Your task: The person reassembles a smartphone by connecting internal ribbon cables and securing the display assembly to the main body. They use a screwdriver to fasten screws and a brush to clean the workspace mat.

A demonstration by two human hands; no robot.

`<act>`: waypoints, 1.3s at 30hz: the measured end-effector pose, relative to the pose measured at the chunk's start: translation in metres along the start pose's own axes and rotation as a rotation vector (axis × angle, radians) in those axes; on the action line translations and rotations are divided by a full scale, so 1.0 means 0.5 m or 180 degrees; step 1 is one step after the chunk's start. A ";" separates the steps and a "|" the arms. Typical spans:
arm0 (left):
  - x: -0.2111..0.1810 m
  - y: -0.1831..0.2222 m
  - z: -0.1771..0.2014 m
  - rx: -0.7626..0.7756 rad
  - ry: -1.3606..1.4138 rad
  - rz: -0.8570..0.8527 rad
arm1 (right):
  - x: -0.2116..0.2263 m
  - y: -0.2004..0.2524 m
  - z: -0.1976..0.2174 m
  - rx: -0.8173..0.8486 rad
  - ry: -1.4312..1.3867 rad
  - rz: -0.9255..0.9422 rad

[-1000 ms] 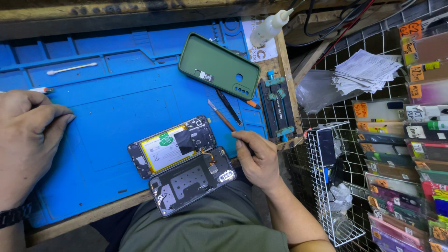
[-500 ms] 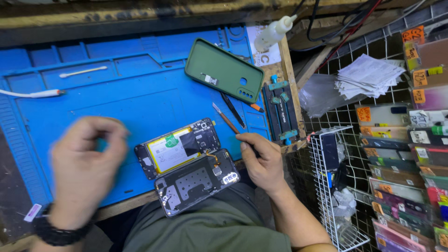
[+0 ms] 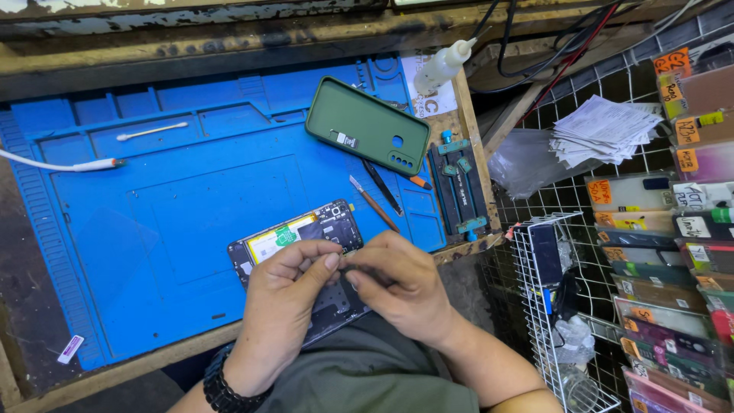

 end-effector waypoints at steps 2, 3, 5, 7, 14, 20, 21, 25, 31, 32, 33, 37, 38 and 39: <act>0.004 0.006 -0.004 0.0007 0.0041 -0.0001 | 0.013 -0.003 -0.008 -0.0061 0.0032 0.0169; 0.004 0.006 -0.005 -0.0009 0.0046 -0.0014 | 0.018 -0.003 -0.011 -0.0080 0.0048 0.0254; 0.004 0.008 -0.004 -0.0046 0.0057 -0.0038 | 0.022 -0.003 -0.013 -0.0186 0.0126 0.0331; 0.001 0.008 -0.001 -0.0106 0.0051 -0.0088 | 0.022 0.000 -0.013 -0.0243 0.0173 0.0375; -0.020 0.023 -0.006 -0.0045 -0.0693 -0.0484 | -0.017 0.003 -0.011 -0.0117 -0.0250 -0.0113; -0.005 0.010 -0.003 0.0079 -0.0420 -0.0443 | -0.025 0.009 -0.013 -0.0041 -0.0490 0.0069; 0.002 0.010 -0.003 0.0171 -0.0340 -0.0303 | -0.027 0.010 -0.015 -0.0017 -0.0526 0.0074; 0.013 0.012 -0.006 0.0391 -0.0215 0.0000 | -0.025 0.013 -0.013 0.0020 -0.0573 0.0277; -0.002 0.017 -0.011 0.0532 -0.0106 0.0209 | -0.024 0.013 -0.013 0.0088 -0.0501 0.0337; -0.007 0.017 -0.013 0.0552 -0.0126 0.0203 | -0.023 0.013 -0.013 0.0123 -0.0475 0.0335; -0.013 0.017 -0.009 0.0502 -0.0577 0.0171 | -0.022 0.012 -0.013 0.0159 -0.0448 0.0335; -0.122 0.023 -0.031 0.0579 -0.2778 -0.1611 | -0.028 0.014 0.019 -0.0150 -0.0202 0.0339; -0.157 0.040 -0.055 0.0668 -0.3397 -0.2501 | -0.035 0.012 0.034 -0.0319 -0.0136 0.0300; -0.161 0.039 -0.061 0.0721 -0.3583 -0.2542 | -0.043 0.011 0.046 -0.0489 -0.0073 0.0260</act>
Point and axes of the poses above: each hand's wrist, its own y-axis away from the middle knuckle, its own z-axis out of the back of the hand, x = y × z, the point moved 8 cm from there along -y, towards the middle knuckle, and after that the axes turned 9 degrees about -z, right-handed, at the moved point
